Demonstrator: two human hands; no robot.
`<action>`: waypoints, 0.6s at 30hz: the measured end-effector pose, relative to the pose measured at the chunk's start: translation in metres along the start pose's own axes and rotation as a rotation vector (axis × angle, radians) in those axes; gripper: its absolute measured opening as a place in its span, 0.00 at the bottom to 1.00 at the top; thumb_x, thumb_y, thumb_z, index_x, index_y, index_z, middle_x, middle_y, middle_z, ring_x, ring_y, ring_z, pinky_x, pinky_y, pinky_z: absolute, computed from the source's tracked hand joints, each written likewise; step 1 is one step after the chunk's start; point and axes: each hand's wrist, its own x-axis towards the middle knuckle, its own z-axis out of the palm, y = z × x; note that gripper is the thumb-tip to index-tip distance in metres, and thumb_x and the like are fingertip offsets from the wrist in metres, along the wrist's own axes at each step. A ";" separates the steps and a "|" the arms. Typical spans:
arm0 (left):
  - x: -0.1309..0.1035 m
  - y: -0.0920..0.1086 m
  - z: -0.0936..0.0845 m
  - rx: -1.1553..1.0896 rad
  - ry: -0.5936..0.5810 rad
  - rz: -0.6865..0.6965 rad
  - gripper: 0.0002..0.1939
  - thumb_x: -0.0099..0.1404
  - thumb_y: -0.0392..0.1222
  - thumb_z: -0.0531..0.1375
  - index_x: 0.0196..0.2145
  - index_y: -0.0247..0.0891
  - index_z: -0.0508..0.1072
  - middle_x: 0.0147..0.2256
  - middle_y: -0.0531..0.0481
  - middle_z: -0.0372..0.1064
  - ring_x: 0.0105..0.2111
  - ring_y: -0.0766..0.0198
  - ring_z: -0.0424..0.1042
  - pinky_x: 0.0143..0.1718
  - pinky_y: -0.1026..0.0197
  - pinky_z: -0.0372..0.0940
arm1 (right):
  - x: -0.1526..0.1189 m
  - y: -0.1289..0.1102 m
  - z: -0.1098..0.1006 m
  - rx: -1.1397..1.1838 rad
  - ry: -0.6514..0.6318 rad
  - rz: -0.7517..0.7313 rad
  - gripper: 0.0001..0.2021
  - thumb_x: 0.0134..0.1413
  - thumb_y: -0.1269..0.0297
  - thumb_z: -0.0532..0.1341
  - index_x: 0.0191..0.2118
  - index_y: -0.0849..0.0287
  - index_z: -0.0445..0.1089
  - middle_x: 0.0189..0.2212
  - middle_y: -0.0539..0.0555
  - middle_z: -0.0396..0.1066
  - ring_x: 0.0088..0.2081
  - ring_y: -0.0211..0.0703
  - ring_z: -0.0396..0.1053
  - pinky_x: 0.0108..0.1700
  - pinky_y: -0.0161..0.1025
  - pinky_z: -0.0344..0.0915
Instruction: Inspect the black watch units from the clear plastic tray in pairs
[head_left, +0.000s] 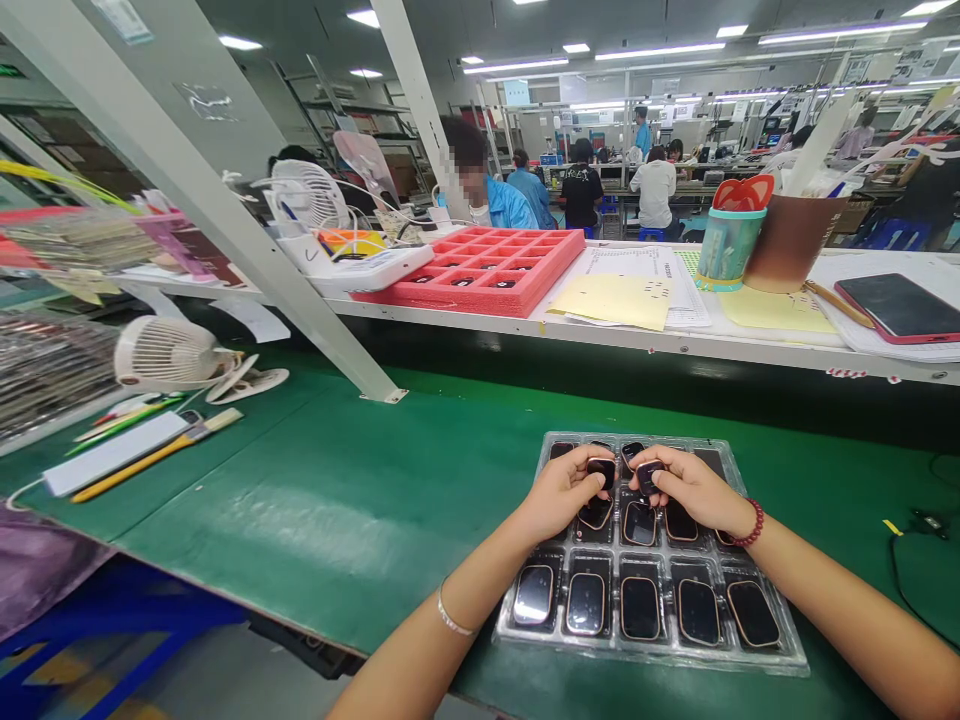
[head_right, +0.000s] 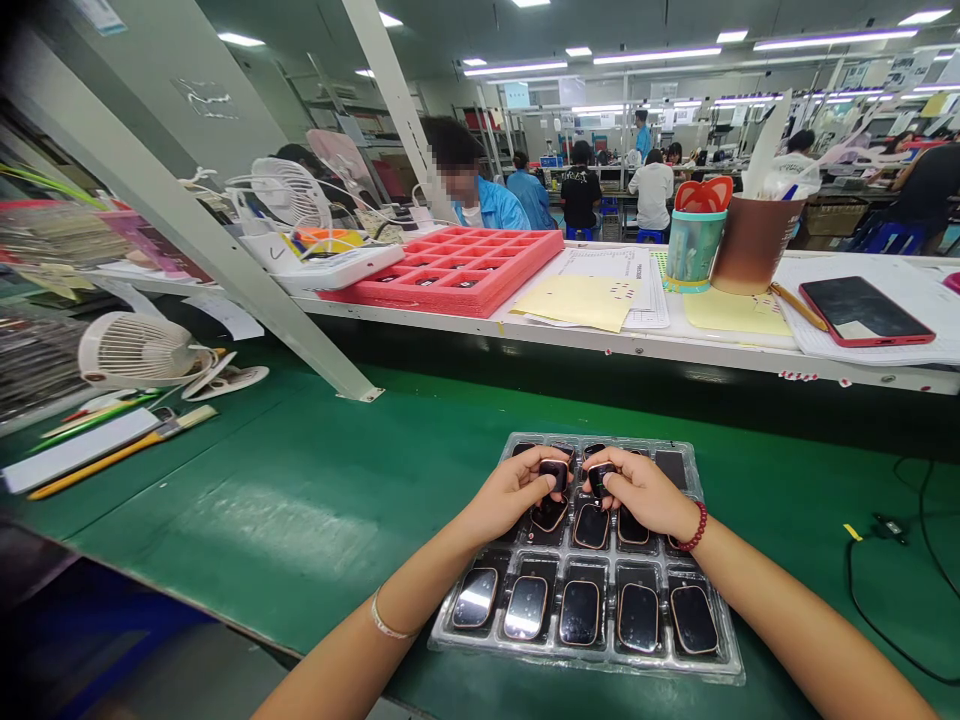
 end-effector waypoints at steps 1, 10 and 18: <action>0.000 0.000 0.000 -0.002 0.001 0.000 0.17 0.56 0.45 0.62 0.41 0.34 0.69 0.37 0.47 0.69 0.29 0.67 0.71 0.35 0.61 0.67 | 0.000 0.000 0.000 0.002 0.000 0.000 0.12 0.58 0.63 0.55 0.46 0.58 0.66 0.36 0.54 0.72 0.30 0.37 0.68 0.35 0.38 0.69; -0.001 0.002 0.002 -0.003 0.003 -0.006 0.15 0.56 0.42 0.62 0.41 0.34 0.69 0.37 0.46 0.69 0.30 0.66 0.70 0.36 0.60 0.67 | 0.000 -0.001 0.000 0.009 0.001 0.003 0.12 0.58 0.63 0.55 0.46 0.58 0.66 0.36 0.54 0.72 0.31 0.37 0.68 0.34 0.37 0.69; 0.000 0.000 0.001 0.013 -0.002 -0.007 0.15 0.57 0.41 0.61 0.41 0.34 0.69 0.37 0.46 0.70 0.30 0.66 0.71 0.36 0.60 0.67 | 0.000 -0.002 0.001 0.007 0.000 -0.002 0.12 0.57 0.65 0.55 0.46 0.59 0.66 0.36 0.54 0.72 0.31 0.37 0.68 0.34 0.37 0.68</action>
